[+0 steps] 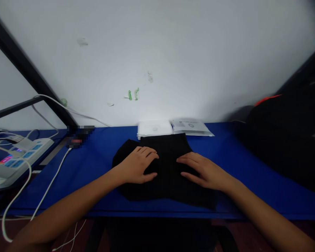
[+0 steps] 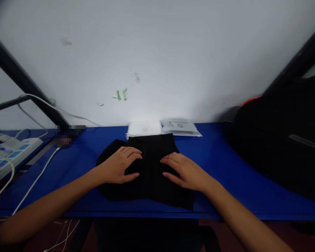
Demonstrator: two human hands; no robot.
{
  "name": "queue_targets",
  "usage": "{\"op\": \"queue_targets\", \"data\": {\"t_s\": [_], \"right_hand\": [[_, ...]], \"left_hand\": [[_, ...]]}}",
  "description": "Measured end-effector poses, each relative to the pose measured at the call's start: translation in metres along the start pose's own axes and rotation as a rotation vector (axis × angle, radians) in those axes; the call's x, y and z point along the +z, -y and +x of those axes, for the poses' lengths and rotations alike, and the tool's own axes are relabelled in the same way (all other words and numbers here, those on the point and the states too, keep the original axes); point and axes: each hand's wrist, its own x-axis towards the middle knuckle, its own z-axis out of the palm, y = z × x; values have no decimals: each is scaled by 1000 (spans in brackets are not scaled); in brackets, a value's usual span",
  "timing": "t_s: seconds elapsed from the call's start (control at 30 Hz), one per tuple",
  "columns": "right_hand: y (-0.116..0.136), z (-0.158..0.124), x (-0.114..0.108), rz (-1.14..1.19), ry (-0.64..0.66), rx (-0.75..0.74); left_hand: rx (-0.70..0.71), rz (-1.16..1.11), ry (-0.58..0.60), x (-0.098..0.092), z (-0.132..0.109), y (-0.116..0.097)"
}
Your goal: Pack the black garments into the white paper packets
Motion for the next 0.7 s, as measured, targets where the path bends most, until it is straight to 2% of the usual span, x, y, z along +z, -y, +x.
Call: {"op": "queue_targets", "data": {"t_s": [0.13,0.23,0.4,0.47,0.57,0.63,0.7], "right_hand": [[-1,1,1,5,13,6],[1,5,0,19,-23,16],[10,30,0,-39,-128,28],[12,44,1,-69,-124,-19],[10,65,3,-82,-60,-112],[7,74,4,-83,-43,-133],[3,77,4,-108,-60,-125]], "left_hand": [[-35,193,64,2,9,-2],[-68,237,43,2,14,0],[13,-51,-236,2,18,-5],[89,-177,-257,1,20,-10],[163,-304,-212,-4,21,-10],[160,-397,-211,-8,23,-2],[99,-459,-267,-9,26,16]]}}
